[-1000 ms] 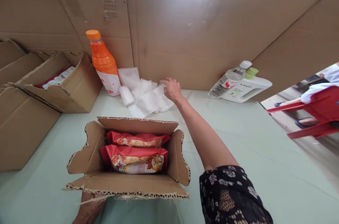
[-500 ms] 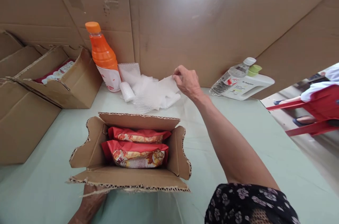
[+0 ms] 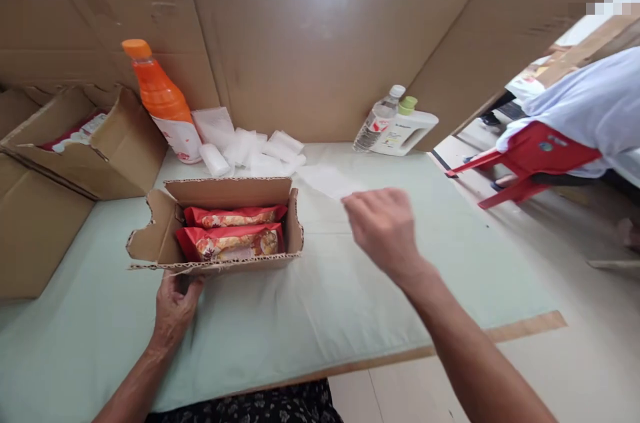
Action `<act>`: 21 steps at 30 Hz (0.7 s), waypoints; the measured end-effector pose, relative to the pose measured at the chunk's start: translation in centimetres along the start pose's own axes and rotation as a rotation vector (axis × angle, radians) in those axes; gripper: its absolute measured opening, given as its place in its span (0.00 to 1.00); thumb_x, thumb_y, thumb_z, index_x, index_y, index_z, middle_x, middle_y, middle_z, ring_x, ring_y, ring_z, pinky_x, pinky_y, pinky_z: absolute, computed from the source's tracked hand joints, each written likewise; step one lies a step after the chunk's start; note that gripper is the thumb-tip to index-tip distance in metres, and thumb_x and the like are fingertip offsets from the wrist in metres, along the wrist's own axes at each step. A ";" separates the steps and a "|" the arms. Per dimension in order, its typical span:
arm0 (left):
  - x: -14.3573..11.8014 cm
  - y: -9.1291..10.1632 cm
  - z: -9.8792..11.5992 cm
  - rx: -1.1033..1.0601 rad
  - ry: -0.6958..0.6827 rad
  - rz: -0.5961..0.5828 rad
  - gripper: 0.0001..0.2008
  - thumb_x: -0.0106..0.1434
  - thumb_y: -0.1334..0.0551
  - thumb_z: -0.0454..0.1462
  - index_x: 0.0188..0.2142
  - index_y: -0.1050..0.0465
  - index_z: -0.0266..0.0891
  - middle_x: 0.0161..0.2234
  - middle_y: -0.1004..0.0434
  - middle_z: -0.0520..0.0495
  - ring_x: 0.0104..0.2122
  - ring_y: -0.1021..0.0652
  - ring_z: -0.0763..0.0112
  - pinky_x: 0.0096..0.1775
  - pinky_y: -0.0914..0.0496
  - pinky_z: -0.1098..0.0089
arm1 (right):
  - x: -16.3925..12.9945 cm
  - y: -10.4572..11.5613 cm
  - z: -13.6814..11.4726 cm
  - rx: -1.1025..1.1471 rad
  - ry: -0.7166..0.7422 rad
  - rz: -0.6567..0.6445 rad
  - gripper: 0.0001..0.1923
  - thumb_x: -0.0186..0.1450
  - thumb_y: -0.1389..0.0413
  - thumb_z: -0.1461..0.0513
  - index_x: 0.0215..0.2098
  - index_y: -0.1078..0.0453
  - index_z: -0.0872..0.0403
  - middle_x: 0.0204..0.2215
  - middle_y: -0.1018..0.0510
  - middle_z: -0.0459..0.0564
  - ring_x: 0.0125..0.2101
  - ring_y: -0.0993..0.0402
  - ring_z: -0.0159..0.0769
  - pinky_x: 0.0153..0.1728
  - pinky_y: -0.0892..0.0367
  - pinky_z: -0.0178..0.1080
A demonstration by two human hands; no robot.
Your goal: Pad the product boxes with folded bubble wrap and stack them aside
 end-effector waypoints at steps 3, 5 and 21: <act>0.1 0.2 0.1 0.017 0.014 0.037 0.18 0.58 0.35 0.46 0.43 0.30 0.38 0.38 0.23 0.44 0.38 0.22 0.62 0.36 0.28 0.69 | -5.7 -2.6 -1.6 0.053 -0.015 -0.231 0.12 0.72 0.49 0.59 0.39 0.24 0.51 0.37 0.16 0.52 0.36 0.22 0.44 0.45 0.37 0.50; 0.0 0.5 0.2 -0.001 0.023 0.015 0.18 0.57 0.35 0.46 0.42 0.31 0.38 0.39 0.23 0.44 0.40 0.22 0.61 0.38 0.28 0.68 | -8.8 -3.5 -2.8 0.138 -0.050 -0.260 0.12 0.71 0.46 0.55 0.41 0.24 0.52 0.39 0.16 0.54 0.37 0.22 0.45 0.45 0.36 0.49; 1.5 1.2 2.5 -0.011 0.045 -0.102 0.16 0.60 0.37 0.46 0.43 0.29 0.39 0.38 0.22 0.45 0.38 0.21 0.61 0.31 0.30 0.70 | -6.5 -10.7 -9.3 0.691 -0.229 -0.266 0.19 0.68 0.45 0.50 0.53 0.28 0.48 0.48 0.20 0.57 0.46 0.23 0.53 0.38 0.24 0.50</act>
Point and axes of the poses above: each hand's wrist, its own x-axis towards the middle knuckle, its own y-axis out of the back of the hand, z = x × y, the point moved 1 cm from there along x, towards the middle knuckle
